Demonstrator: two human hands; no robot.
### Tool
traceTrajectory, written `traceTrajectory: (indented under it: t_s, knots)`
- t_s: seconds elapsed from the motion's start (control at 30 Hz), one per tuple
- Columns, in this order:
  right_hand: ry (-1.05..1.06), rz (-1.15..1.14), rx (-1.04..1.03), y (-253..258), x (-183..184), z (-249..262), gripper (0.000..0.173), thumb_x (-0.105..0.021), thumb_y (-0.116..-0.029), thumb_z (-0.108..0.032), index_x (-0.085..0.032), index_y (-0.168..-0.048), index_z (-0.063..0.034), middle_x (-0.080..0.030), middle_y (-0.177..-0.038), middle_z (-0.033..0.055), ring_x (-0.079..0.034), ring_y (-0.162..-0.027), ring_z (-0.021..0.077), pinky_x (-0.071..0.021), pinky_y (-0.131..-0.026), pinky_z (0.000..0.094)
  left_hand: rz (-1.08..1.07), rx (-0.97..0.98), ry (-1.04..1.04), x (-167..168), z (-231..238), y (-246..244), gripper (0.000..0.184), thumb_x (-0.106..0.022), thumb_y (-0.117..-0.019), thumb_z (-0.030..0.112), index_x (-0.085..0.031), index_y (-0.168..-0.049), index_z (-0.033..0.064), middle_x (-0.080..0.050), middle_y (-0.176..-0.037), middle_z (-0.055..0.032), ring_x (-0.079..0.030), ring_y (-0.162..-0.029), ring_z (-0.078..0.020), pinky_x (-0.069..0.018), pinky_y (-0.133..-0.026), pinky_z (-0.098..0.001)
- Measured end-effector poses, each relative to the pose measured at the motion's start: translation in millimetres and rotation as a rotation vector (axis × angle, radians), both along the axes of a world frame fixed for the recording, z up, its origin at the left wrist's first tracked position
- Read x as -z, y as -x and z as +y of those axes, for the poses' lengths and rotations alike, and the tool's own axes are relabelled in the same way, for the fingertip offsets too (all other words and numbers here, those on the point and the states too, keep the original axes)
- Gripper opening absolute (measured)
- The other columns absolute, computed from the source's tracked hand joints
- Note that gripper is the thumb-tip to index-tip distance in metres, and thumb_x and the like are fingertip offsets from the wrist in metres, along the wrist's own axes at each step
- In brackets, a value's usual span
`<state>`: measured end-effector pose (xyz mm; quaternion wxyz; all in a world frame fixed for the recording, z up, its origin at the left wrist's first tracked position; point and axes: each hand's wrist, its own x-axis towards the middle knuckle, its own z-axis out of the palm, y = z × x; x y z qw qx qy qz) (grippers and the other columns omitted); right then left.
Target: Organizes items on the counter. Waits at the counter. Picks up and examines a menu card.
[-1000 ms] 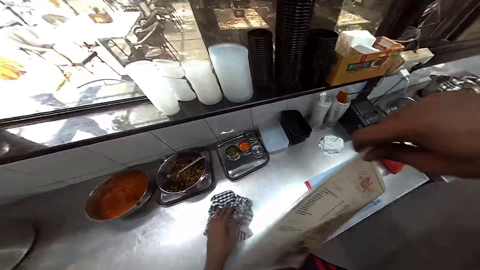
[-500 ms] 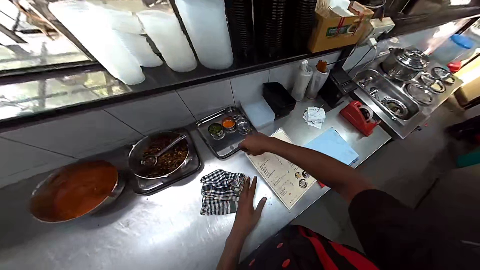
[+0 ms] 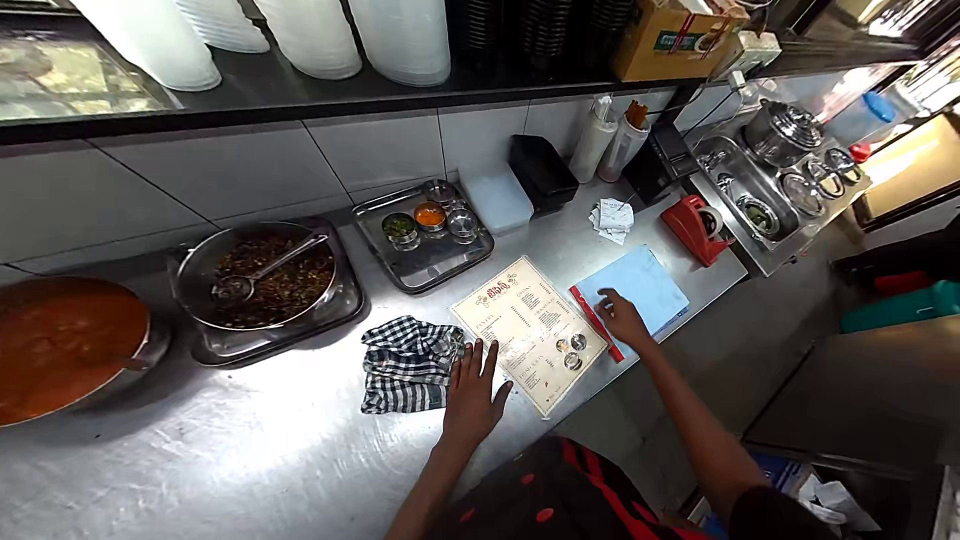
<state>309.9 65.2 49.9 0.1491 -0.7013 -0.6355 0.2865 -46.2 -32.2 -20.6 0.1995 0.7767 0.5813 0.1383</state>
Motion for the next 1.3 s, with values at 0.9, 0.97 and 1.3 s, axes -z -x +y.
traceTrajectory:
  t_s: [0.9,0.97,1.3]
  knots:
    - [-0.225,0.165,0.323,38,48,-158,0.026,-0.058,-0.1048,-0.033,-0.068,-0.096,-0.0105,-0.053,-0.059,0.0022,-0.049,-0.046,0.0164,-0.0453,-0.045,0.037,-0.161,0.104,-0.221,14,-53,10,0.051,-0.048,-0.1045,0.038,-0.055,-0.148,0.012,-0.043,-0.16,-0.0066,-0.033,-0.153,-0.0257,-0.0274,-0.126,-0.0516]
    - [-0.243,0.171,0.341,39,50,-157,0.033,-0.057,-0.105,-0.037,-0.066,-0.088,-0.0109,-0.052,-0.057,0.0014,-0.048,-0.045,0.0162,-0.0443,-0.043,0.0367,-0.161,0.09,-0.218,19,-65,9,0.05,-0.047,-0.1047,0.038,-0.056,-0.147,0.0129,-0.046,-0.159,-0.0064,-0.035,-0.151,-0.0263,-0.0283,-0.125,-0.0519]
    - [-0.453,0.068,0.199,49,56,-135,0.043,-0.053,-0.1054,-0.04,-0.06,-0.072,-0.013,-0.045,-0.051,-0.001,-0.043,-0.04,0.0136,-0.0378,-0.039,0.0338,-0.085,0.004,-0.247,17,-85,29,0.051,-0.046,-0.1048,0.039,-0.056,-0.147,0.0137,-0.046,-0.158,-0.0082,-0.036,-0.151,-0.0283,-0.0305,-0.124,-0.0523]
